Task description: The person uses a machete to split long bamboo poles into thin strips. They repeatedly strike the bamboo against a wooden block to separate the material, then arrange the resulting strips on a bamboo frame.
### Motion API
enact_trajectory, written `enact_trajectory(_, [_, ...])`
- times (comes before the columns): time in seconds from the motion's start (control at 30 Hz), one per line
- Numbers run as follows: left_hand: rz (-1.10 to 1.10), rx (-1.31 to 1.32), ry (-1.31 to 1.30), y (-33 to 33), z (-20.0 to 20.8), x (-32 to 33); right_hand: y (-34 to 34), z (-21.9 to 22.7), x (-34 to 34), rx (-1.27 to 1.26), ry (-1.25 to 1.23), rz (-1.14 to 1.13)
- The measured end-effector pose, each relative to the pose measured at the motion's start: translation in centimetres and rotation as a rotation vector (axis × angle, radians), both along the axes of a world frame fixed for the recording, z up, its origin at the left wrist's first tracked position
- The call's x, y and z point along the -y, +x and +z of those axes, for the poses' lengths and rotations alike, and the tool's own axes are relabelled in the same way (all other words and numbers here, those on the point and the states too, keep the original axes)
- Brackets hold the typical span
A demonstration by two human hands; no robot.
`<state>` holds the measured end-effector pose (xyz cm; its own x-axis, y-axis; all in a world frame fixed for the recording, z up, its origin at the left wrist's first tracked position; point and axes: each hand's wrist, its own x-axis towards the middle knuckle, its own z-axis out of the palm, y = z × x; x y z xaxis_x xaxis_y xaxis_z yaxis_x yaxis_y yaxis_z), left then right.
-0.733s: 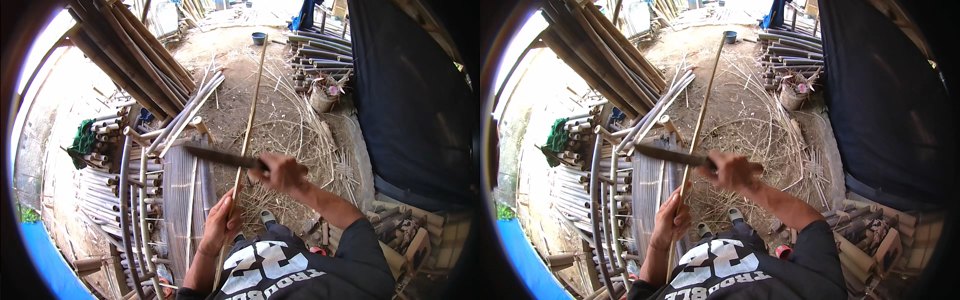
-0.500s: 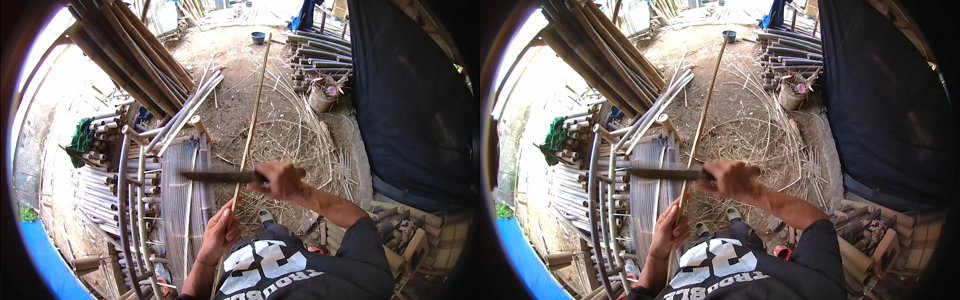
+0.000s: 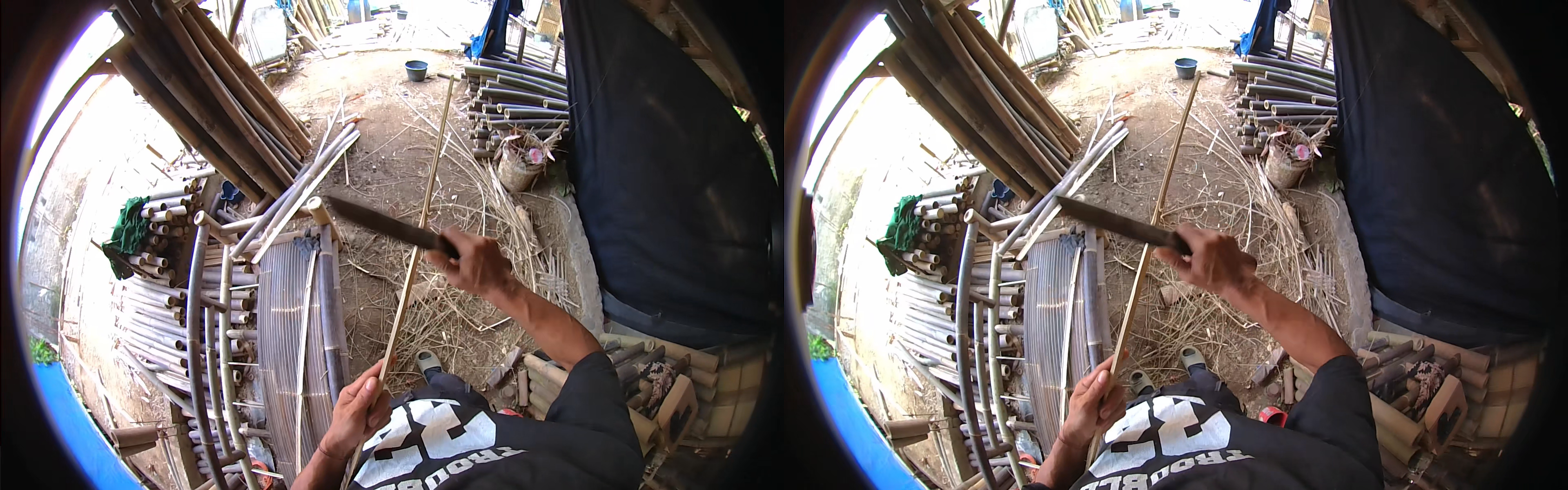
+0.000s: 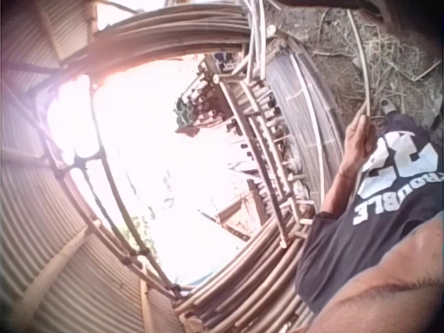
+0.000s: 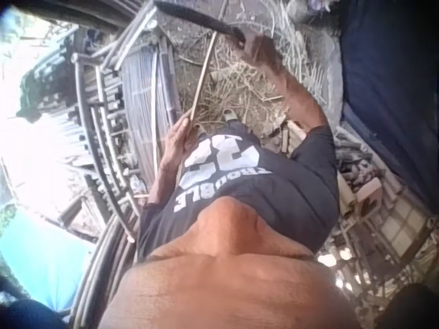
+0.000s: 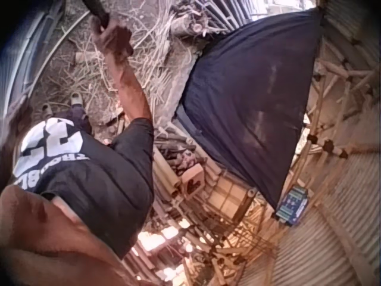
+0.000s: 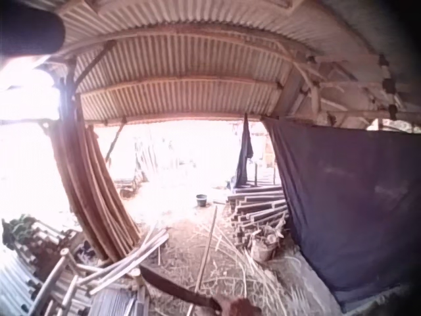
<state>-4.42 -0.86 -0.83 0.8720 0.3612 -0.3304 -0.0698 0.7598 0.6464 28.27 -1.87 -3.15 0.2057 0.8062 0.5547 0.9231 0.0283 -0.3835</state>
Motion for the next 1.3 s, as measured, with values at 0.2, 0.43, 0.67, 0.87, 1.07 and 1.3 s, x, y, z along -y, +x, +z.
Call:
enact_trajectory(0.2, [-0.051,-0.018,-0.082,-2.1,0.2,0.9,6.5,1.4,-1.1,-0.017,-0.104,-0.242])
enact_trajectory(0.43, [-0.056,-0.046,-0.192,-7.1,-1.1,1.8,9.6,2.0,-1.2,0.013,-0.123,-0.307])
enact_trajectory(0.67, [-0.078,-0.230,0.022,-11.2,-1.6,3.1,14.1,5.4,-0.3,0.105,-0.188,-0.452])
enact_trajectory(0.87, [-0.083,-0.246,-0.101,-16.6,-3.6,3.7,25.9,5.6,2.6,-0.378,-0.060,-0.817])
enact_trajectory(1.07, [-0.027,-0.293,0.243,-1.8,-4.5,-3.0,4.8,1.0,-0.3,-0.133,-0.118,-0.273])
enact_trajectory(1.3, [0.061,-0.231,0.273,6.6,-0.5,-4.9,-6.1,-1.9,0.7,0.111,0.033,0.105])
